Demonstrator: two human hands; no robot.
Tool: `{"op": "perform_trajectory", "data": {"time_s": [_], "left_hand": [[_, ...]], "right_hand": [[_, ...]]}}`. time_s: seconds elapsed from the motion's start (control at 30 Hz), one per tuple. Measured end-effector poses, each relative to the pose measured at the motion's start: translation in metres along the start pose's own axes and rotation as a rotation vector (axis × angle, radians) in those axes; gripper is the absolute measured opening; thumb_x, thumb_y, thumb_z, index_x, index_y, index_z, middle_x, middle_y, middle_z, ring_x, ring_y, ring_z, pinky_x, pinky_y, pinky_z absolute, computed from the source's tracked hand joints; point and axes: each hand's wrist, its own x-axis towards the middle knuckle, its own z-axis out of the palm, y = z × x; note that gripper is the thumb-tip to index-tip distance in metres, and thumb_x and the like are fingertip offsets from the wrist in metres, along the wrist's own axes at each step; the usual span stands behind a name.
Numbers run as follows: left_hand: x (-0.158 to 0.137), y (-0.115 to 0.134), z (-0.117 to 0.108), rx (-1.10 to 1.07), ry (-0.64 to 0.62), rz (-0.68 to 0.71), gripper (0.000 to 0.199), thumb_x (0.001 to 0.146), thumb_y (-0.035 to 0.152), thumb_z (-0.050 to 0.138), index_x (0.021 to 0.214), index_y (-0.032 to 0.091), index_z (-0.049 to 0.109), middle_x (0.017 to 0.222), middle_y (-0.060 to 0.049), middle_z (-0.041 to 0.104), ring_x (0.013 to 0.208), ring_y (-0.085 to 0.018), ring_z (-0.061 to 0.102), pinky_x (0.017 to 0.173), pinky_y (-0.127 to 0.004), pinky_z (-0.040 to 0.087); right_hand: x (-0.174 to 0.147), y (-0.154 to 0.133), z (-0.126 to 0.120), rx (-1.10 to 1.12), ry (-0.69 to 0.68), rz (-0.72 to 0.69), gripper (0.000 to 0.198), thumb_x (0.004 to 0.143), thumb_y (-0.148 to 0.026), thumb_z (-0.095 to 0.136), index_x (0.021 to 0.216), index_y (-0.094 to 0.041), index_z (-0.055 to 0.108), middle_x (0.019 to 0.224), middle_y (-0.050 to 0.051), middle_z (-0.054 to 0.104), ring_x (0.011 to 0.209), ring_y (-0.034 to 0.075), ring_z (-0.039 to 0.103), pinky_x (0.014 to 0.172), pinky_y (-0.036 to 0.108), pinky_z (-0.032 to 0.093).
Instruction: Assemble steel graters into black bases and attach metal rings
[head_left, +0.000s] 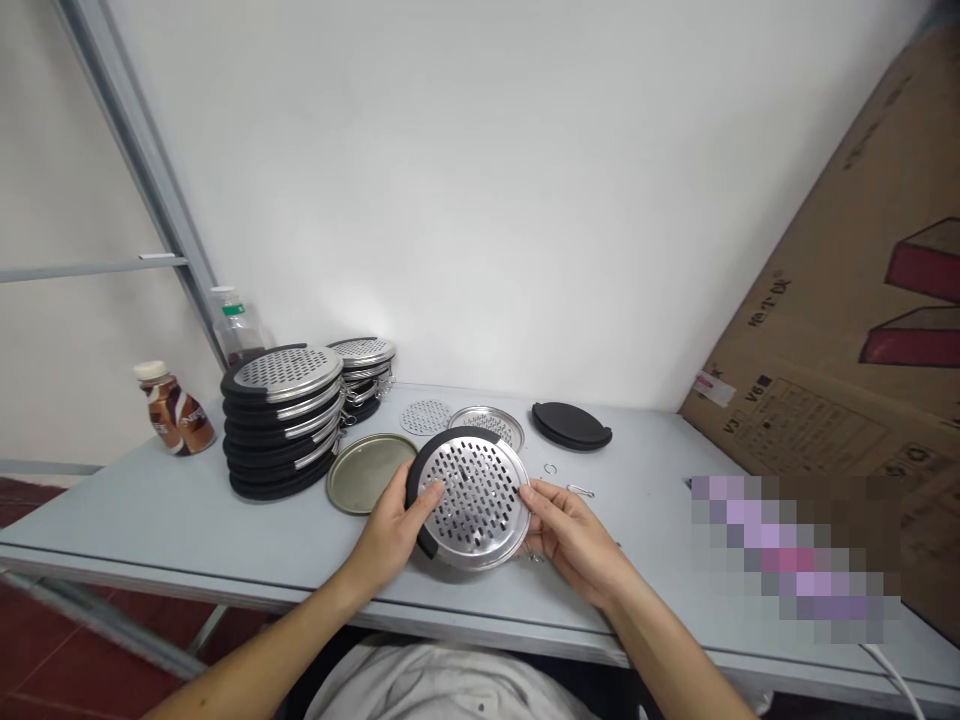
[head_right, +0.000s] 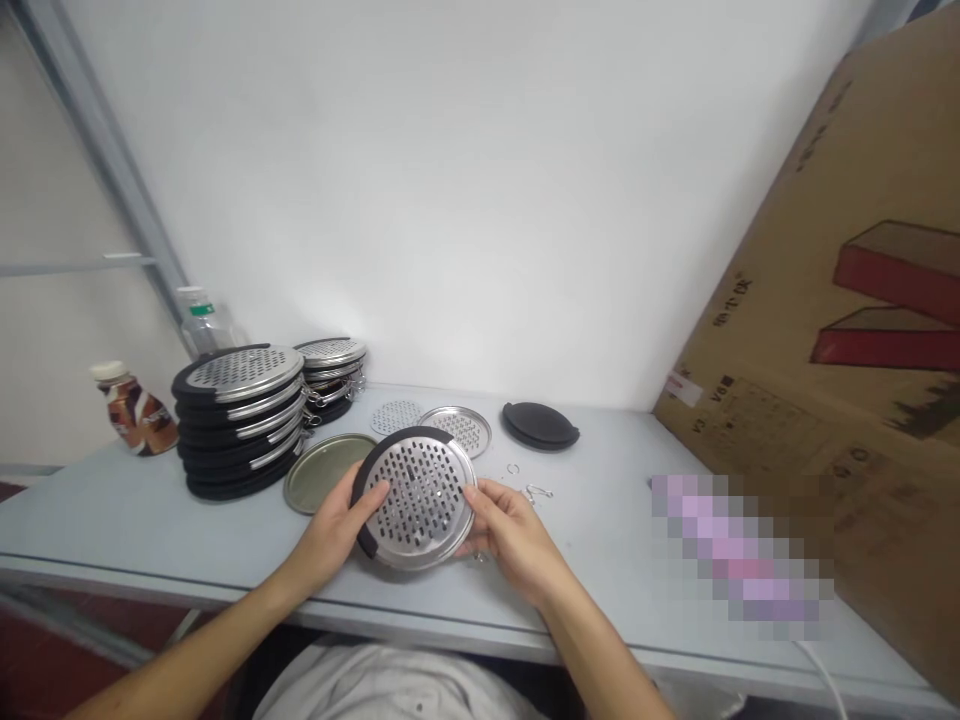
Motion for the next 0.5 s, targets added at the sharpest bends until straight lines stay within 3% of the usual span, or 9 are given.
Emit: {"op": "perform_trajectory", "data": {"time_s": [0.33,0.5], "left_hand": [[-0.0005,-0.0004,-0.0014,-0.095,-0.007,-0.060,0.040,0.092,0.039,0.059,0.126,0.018,0.057,0.124,-0.008,0.066,0.117,-0.026,0.060,0.102,-0.036,0.045],[-0.0003,0.0024,-0.0026,-0.059,-0.043,-0.040,0.048,0.086,0.040,0.066,0.127,0.017,0.057,0.126,-0.010,0.066,0.115,-0.028,0.062,0.099,-0.039,0.049]], "right_hand": [[-0.0002,0.0026,-0.0015,-0.070,-0.014,-0.009,0.041,0.089,-0.053,0.060,0.085,-0.015,0.071,0.076,0.007,0.071,0.064,0.016,0.063,0.065,0.029,0.051],[0.0005,0.0050,-0.0044,-0.146,0.016,-0.022,0.041,0.088,-0.052,0.061,0.073,-0.015,0.070,0.064,0.004,0.067,0.059,0.015,0.060,0.064,0.029,0.049]]}}
